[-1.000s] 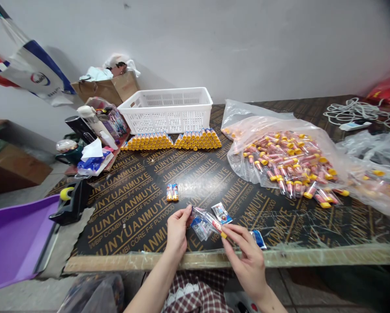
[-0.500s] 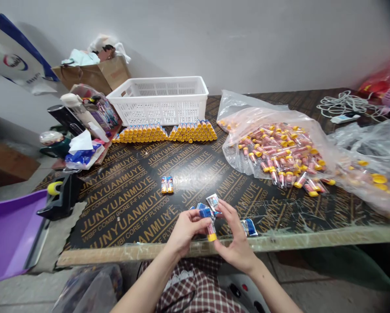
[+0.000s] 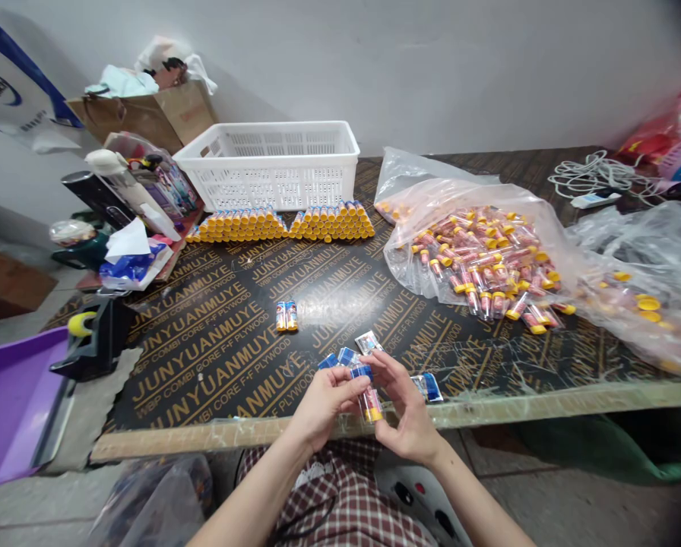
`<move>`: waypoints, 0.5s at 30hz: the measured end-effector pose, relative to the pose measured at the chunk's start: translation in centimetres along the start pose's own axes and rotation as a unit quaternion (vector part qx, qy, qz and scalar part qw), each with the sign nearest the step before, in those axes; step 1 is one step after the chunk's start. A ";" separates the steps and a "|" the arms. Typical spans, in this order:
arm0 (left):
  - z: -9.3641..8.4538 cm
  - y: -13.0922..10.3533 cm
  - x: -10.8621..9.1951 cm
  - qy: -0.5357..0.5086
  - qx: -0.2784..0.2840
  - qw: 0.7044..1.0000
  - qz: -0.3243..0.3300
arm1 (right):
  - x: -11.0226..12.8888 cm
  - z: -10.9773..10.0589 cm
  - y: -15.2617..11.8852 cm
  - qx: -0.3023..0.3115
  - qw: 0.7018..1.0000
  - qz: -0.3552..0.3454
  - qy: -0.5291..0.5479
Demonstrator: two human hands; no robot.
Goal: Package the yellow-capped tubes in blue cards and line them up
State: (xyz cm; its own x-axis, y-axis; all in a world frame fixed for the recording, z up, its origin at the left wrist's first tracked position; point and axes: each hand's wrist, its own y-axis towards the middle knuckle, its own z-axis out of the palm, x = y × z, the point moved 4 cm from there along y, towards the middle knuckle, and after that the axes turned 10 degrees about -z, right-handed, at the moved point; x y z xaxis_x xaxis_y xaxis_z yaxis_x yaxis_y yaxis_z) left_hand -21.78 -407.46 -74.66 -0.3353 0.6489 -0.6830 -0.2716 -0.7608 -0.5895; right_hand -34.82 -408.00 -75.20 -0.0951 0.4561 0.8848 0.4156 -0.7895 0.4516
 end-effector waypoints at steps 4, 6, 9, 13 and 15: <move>0.0 -0.1 -0.1 -0.007 0.004 1.000 0.005 | 0.1 0.1 0.1 -0.007 1.000 -0.006 0.002; 0.0 -0.2 0.0 -0.012 0.003 1.000 0.006 | 0.1 0.1 0.1 -0.010 1.000 -0.010 -0.003; 0.2 -0.2 0.3 -0.015 -0.001 1.000 0.003 | 0.2 0.4 0.2 -0.011 1.000 -0.008 -0.005; -1.2 0.0 -1.1 0.007 -0.030 0.999 0.019 | 0.1 0.6 0.4 0.014 1.000 0.002 -0.016; -3.7 0.3 -3.5 0.062 -0.080 0.992 0.073 | -0.1 0.0 0.5 0.015 0.999 0.005 -0.042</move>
State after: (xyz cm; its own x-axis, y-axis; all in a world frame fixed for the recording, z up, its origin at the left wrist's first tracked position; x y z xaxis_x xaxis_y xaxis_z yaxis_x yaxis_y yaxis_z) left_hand -17.35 -409.93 -74.04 -0.2441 0.5359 -0.8082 -0.0774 -0.8415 -0.5346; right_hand -34.57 -408.45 -75.04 -0.0140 0.4816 0.8763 0.4436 -0.7824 0.4371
